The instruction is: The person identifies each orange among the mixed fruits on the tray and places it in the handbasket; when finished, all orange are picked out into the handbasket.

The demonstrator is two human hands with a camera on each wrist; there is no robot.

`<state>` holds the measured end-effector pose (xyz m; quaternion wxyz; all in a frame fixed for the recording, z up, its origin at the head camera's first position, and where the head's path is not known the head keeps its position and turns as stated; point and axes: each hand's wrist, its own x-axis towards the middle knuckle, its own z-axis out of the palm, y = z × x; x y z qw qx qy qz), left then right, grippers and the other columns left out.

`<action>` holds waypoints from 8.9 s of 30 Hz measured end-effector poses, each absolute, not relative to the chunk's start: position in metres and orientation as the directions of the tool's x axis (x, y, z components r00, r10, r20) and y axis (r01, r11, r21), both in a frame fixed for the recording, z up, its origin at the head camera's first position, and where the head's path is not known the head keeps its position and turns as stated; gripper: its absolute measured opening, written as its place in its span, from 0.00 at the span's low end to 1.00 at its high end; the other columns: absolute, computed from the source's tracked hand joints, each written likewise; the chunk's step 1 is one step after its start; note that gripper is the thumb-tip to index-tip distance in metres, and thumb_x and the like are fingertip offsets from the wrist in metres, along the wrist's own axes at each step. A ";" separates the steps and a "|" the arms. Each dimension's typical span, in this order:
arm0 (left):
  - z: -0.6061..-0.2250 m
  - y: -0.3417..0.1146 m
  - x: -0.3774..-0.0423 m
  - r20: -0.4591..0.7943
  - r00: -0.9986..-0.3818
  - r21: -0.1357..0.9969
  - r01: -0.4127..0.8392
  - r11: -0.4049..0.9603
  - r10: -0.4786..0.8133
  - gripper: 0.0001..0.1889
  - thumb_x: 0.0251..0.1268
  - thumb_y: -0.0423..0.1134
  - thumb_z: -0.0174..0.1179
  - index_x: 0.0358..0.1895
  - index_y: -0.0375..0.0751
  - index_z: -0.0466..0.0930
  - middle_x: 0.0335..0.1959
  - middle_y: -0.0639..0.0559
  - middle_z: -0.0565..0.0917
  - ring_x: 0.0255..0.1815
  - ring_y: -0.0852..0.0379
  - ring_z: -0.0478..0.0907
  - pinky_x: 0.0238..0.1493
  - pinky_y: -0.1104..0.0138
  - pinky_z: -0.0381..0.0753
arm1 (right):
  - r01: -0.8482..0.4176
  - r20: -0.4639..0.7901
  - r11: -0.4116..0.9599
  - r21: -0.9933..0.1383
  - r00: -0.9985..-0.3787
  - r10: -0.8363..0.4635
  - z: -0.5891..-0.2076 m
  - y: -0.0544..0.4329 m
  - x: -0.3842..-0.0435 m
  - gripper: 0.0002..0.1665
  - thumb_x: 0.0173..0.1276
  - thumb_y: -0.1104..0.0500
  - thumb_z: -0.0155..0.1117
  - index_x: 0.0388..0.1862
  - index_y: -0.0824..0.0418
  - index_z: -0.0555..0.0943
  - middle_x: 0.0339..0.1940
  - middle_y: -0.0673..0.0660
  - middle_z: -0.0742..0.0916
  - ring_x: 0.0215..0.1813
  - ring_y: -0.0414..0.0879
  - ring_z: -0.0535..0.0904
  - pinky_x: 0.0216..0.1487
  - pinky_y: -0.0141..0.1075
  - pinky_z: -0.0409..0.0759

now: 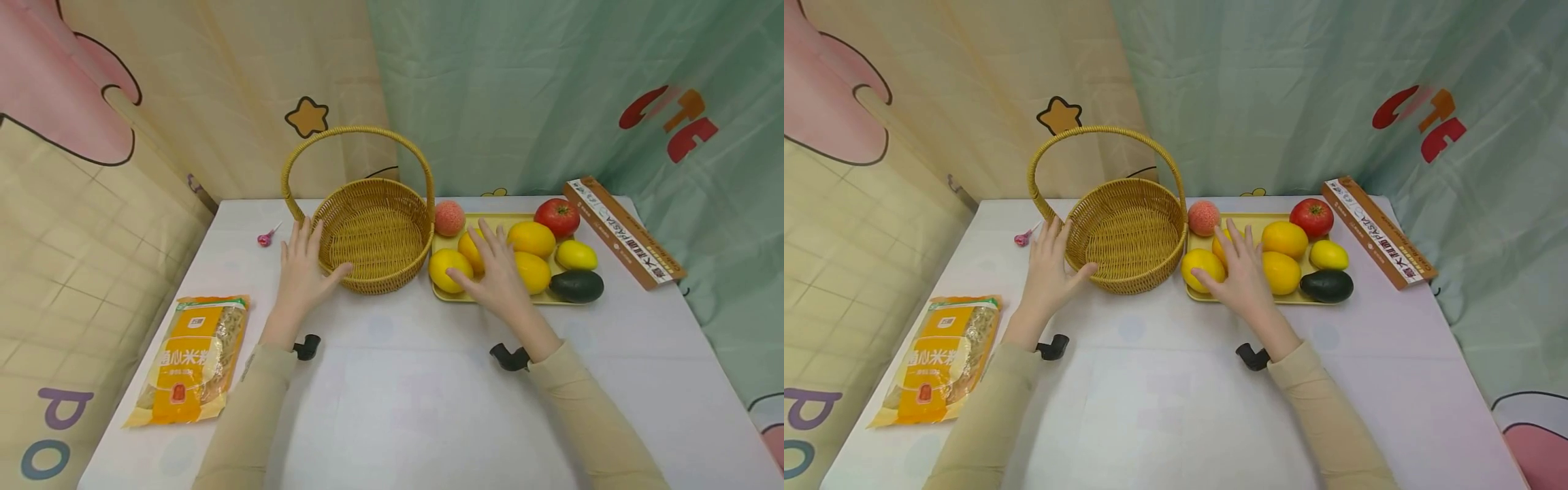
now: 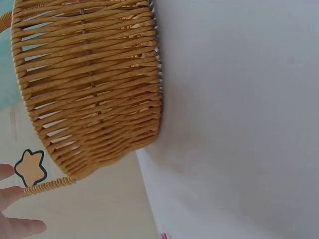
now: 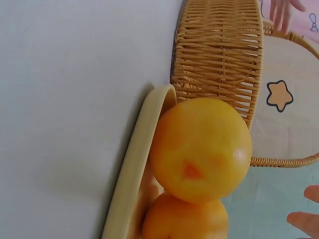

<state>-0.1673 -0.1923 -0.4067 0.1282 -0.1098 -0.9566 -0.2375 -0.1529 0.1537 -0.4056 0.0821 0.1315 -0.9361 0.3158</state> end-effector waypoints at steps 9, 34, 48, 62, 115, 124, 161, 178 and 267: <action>-0.417 -0.203 -0.162 0.258 -0.962 0.515 0.213 0.830 0.086 0.54 0.62 0.77 0.42 0.78 0.38 0.48 0.79 0.36 0.50 0.80 0.34 0.43 0.78 0.36 0.46 | -0.276 0.235 0.765 -0.583 -0.958 -0.167 -0.416 0.144 -0.146 0.46 0.64 0.43 0.68 0.74 0.63 0.65 0.77 0.64 0.65 0.76 0.64 0.59 0.77 0.61 0.59; -0.431 -0.203 -0.178 -0.100 -0.976 0.908 -0.169 0.382 -0.195 0.36 0.73 0.44 0.56 0.77 0.40 0.51 0.74 0.38 0.62 0.70 0.42 0.67 0.63 0.51 0.80 | -0.088 0.093 0.744 -0.663 -0.995 -0.035 -0.434 0.130 -0.151 0.43 0.63 0.46 0.70 0.71 0.63 0.68 0.66 0.67 0.71 0.65 0.64 0.66 0.69 0.57 0.70; -0.435 -0.196 -0.180 -0.195 -0.951 0.955 -0.240 0.174 -0.241 0.33 0.72 0.36 0.55 0.75 0.38 0.52 0.73 0.37 0.62 0.70 0.44 0.69 0.67 0.53 0.78 | -0.018 0.074 0.756 -0.654 -0.996 0.041 -0.439 0.120 -0.151 0.46 0.58 0.49 0.75 0.71 0.64 0.67 0.64 0.66 0.69 0.61 0.64 0.66 0.64 0.57 0.73; -0.436 -0.192 -0.175 -0.213 -0.939 0.960 -0.252 0.118 -0.271 0.31 0.70 0.29 0.52 0.73 0.35 0.53 0.71 0.37 0.62 0.69 0.44 0.68 0.67 0.58 0.78 | 0.037 0.055 0.694 -0.719 -0.992 0.110 -0.445 0.112 -0.147 0.49 0.54 0.53 0.78 0.69 0.68 0.64 0.62 0.69 0.68 0.62 0.63 0.67 0.68 0.55 0.71; -0.443 -0.193 -0.150 -0.184 -0.947 0.960 -0.231 0.160 -0.264 0.31 0.74 0.38 0.55 0.74 0.32 0.56 0.71 0.34 0.66 0.70 0.44 0.68 0.67 0.59 0.77 | -0.010 -0.078 0.530 -0.848 -0.987 -0.143 -0.405 0.006 -0.201 0.49 0.54 0.45 0.76 0.71 0.60 0.66 0.65 0.61 0.78 0.62 0.55 0.76 0.65 0.50 0.79; -0.444 -0.192 -0.151 -0.194 -0.947 0.963 -0.234 0.137 -0.256 0.31 0.74 0.39 0.55 0.74 0.33 0.56 0.71 0.35 0.66 0.71 0.45 0.68 0.67 0.59 0.78 | -0.015 -0.158 0.595 -0.804 -0.958 -0.239 -0.414 -0.026 -0.218 0.50 0.55 0.46 0.77 0.72 0.62 0.66 0.65 0.62 0.78 0.61 0.55 0.77 0.63 0.48 0.80; -0.442 -0.189 -0.149 -0.215 -0.927 0.958 -0.261 0.117 -0.306 0.29 0.73 0.39 0.56 0.71 0.32 0.61 0.68 0.34 0.71 0.67 0.47 0.73 0.60 0.66 0.82 | -0.192 0.053 0.450 -0.872 -0.951 -0.305 -0.382 0.053 -0.191 0.25 0.70 0.53 0.66 0.63 0.59 0.77 0.61 0.57 0.82 0.64 0.51 0.77 0.69 0.43 0.77; -0.439 -0.188 -0.149 -0.226 -0.926 0.947 -0.281 0.153 -0.304 0.29 0.74 0.40 0.55 0.72 0.31 0.60 0.69 0.34 0.70 0.67 0.47 0.72 0.65 0.61 0.79 | -0.093 0.041 0.457 -0.885 -0.992 -0.123 -0.387 0.160 -0.168 0.25 0.68 0.53 0.68 0.60 0.62 0.77 0.60 0.62 0.82 0.64 0.54 0.76 0.72 0.49 0.74; -0.448 -0.184 -0.147 -0.169 -0.918 0.976 -0.206 0.069 -0.360 0.27 0.72 0.40 0.58 0.69 0.34 0.64 0.66 0.37 0.72 0.64 0.49 0.74 0.61 0.68 0.82 | -0.159 0.007 0.430 -0.889 -0.942 -0.334 -0.379 0.106 -0.202 0.50 0.53 0.50 0.79 0.72 0.57 0.65 0.68 0.57 0.74 0.62 0.55 0.73 0.64 0.49 0.79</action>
